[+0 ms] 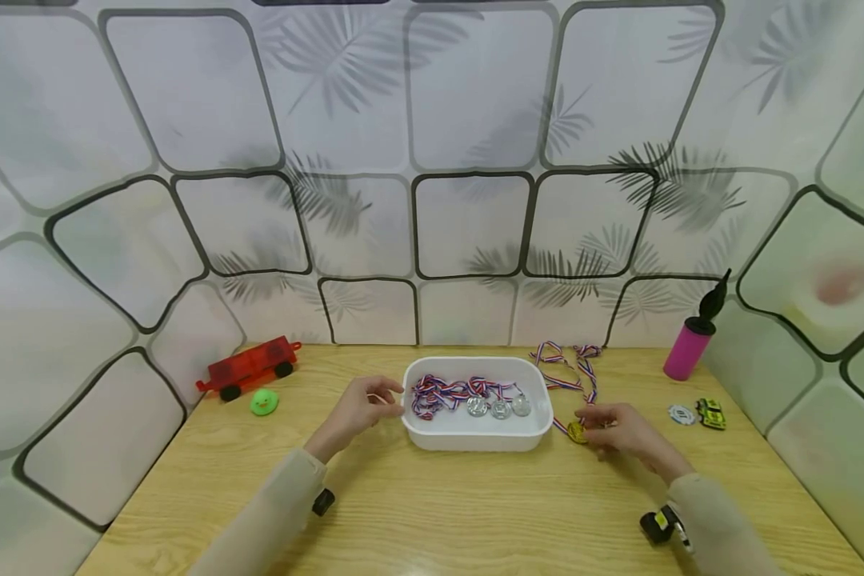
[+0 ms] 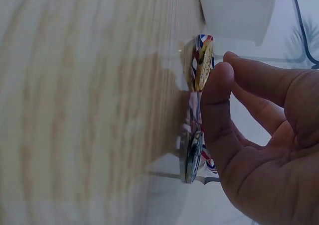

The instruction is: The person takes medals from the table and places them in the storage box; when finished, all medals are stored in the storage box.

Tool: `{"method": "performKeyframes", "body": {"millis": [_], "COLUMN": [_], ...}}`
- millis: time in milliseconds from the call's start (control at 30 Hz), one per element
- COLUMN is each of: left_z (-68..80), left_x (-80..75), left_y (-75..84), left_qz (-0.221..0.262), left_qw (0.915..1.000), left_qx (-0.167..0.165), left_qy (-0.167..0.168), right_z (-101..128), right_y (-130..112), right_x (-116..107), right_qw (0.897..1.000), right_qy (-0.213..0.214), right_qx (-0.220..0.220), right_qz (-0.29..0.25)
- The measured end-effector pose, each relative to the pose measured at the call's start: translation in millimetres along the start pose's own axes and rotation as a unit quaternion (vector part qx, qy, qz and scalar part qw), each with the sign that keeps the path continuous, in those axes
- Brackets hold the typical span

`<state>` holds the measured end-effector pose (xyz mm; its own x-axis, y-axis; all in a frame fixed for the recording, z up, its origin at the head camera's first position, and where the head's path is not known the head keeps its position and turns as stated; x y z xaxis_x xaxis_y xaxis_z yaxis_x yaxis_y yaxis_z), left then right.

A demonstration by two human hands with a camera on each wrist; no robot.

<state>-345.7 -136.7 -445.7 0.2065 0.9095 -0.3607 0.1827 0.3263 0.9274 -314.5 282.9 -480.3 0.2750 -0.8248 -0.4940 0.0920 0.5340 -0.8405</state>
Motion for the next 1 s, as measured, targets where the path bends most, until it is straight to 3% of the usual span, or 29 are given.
{"method": "performKeyframes", "body": {"millis": [167,367,667,800,1000], "left_z": [4.0,3.1,1.1,3.5,13.5], "left_x": [3.1,10.7,14.2,14.6,14.6], "left_y": [-2.8,-0.4,1.0,11.1,31.8], "left_qz": [0.006,0.017,0.026,0.033,0.041], "left_qw": [0.9997,0.9983,0.9977,0.9973,0.9966], "left_qx": [-0.014,0.001,-0.006,-0.012,-0.020], "left_qy": [-0.019,-0.057,-0.062,-0.064,-0.068], "right_z": [-1.5,-5.5,-14.7,-17.7,-18.9], "right_y": [-0.6,-5.0,-14.3,-17.1,-15.1], "right_x": [4.2,9.2,13.3,11.3,10.2], "right_qw": [1.000,1.000,0.992,0.987,0.992], "right_qy": [0.006,0.012,0.009,0.019,0.034], "right_qx": [0.018,0.013,-0.021,-0.028,-0.021], "right_qz": [-0.003,0.015,0.123,0.157,0.120]}}
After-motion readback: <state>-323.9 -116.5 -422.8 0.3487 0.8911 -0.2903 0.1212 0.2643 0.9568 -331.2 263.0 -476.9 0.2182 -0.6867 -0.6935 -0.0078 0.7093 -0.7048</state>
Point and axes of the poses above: each hand's wrist, its own z-axis away from the middle knuckle, its own x-axis out of the palm, y = z × x, the point moved 7 cm from there along -z, towards the middle knuckle, and after that the axes turned 4 degrees about x, right-handed, at the moved point
